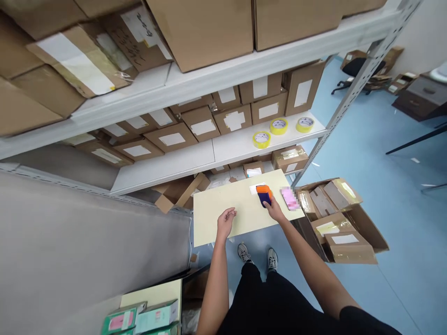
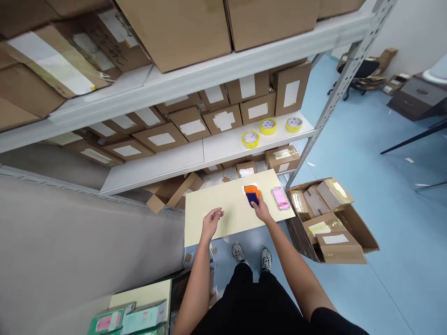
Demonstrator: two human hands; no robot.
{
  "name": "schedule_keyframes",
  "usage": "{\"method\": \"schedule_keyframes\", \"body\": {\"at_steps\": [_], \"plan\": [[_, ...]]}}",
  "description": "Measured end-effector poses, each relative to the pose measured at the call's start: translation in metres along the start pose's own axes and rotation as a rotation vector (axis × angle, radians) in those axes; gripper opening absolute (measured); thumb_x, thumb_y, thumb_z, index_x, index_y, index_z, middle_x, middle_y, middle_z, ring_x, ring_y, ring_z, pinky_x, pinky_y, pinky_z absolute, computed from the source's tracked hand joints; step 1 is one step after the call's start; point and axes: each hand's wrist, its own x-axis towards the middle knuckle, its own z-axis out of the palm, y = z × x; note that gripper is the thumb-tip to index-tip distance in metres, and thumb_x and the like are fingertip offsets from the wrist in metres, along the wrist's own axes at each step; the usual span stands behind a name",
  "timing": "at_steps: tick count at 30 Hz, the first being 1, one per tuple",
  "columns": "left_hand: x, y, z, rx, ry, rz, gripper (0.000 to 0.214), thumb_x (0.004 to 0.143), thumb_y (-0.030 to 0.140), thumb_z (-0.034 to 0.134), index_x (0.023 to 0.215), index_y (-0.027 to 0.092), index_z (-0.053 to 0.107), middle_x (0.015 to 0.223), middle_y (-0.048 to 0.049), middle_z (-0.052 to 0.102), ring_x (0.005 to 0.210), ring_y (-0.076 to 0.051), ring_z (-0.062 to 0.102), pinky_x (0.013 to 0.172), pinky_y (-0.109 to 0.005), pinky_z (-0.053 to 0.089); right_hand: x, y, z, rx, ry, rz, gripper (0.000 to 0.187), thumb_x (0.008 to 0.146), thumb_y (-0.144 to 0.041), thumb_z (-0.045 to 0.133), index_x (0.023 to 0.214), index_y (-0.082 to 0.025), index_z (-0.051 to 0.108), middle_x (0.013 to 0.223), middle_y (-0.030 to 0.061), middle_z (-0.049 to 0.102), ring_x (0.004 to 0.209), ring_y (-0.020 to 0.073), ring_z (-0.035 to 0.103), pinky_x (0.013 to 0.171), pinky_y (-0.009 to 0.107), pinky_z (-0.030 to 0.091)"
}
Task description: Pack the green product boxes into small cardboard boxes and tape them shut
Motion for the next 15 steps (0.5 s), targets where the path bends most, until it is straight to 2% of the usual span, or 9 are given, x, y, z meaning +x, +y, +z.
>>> {"method": "schedule_keyframes", "body": {"at_steps": [1, 3, 6, 8, 12, 15], "plan": [[0.003, 0.015, -0.001, -0.002, 0.001, 0.039, 0.045, 0.082, 0.052, 0.075, 0.109, 0.016, 0.077, 0.101, -0.0131, 0.081, 0.098, -0.025, 0.077, 0.099, -0.044, 0.056, -0.007, -0.017, -0.004, 0.079, -0.018, -0.118, 0.054, 0.098, -0.053, 0.054, 0.142, -0.023, 0.052, 0.121, 0.0111, 0.069, 0.107, 0.0303, 0.067, 0.091, 0.043, 0.055], [0.006, 0.046, -0.003, -0.003, 0.003, 0.121, 0.046, 0.084, 0.053, 0.074, 0.111, 0.016, 0.076, 0.102, -0.0131, 0.081, 0.100, -0.024, 0.076, 0.100, -0.044, 0.056, -0.021, -0.053, -0.012, 0.155, -0.045, -0.260, 0.055, 0.098, -0.057, 0.058, 0.141, -0.024, 0.052, 0.120, 0.0103, 0.069, 0.106, 0.0282, 0.067, 0.092, 0.042, 0.056], [0.006, 0.098, -0.010, 0.015, -0.020, 0.240, 0.044, 0.090, 0.051, 0.070, 0.117, 0.017, 0.075, 0.110, -0.0134, 0.080, 0.107, -0.025, 0.075, 0.102, -0.042, 0.056, -0.038, -0.103, -0.019, 0.161, -0.081, -0.351, 0.053, 0.097, -0.057, 0.063, 0.137, -0.023, 0.056, 0.119, 0.0102, 0.069, 0.104, 0.0275, 0.066, 0.093, 0.041, 0.055], [0.004, 0.132, -0.018, 0.064, -0.076, 0.319, 0.042, 0.092, 0.050, 0.068, 0.119, 0.019, 0.076, 0.118, -0.0128, 0.079, 0.112, -0.025, 0.074, 0.102, -0.040, 0.056, -0.043, -0.130, -0.018, 0.153, -0.105, -0.398, 0.052, 0.098, -0.056, 0.063, 0.137, -0.023, 0.057, 0.120, 0.0105, 0.069, 0.106, 0.0276, 0.066, 0.093, 0.041, 0.055], [0.005, 0.184, -0.043, 0.225, -0.271, 0.478, 0.037, 0.092, 0.047, 0.069, 0.117, 0.021, 0.079, 0.124, -0.0102, 0.077, 0.110, -0.024, 0.073, 0.095, -0.036, 0.058, -0.042, -0.165, -0.007, 0.106, -0.142, -0.493, 0.051, 0.097, -0.055, 0.065, 0.138, -0.024, 0.058, 0.124, 0.0108, 0.068, 0.111, 0.0290, 0.066, 0.097, 0.043, 0.054], [0.012, 0.204, -0.066, 0.311, -0.400, 0.544, 0.031, 0.089, 0.045, 0.072, 0.106, 0.021, 0.083, 0.114, -0.0082, 0.080, 0.103, -0.024, 0.074, 0.092, -0.034, 0.058, -0.039, -0.183, 0.002, 0.053, -0.167, -0.539, 0.051, 0.097, -0.054, 0.066, 0.138, -0.025, 0.058, 0.130, 0.0114, 0.067, 0.115, 0.0298, 0.065, 0.100, 0.044, 0.053]]}}
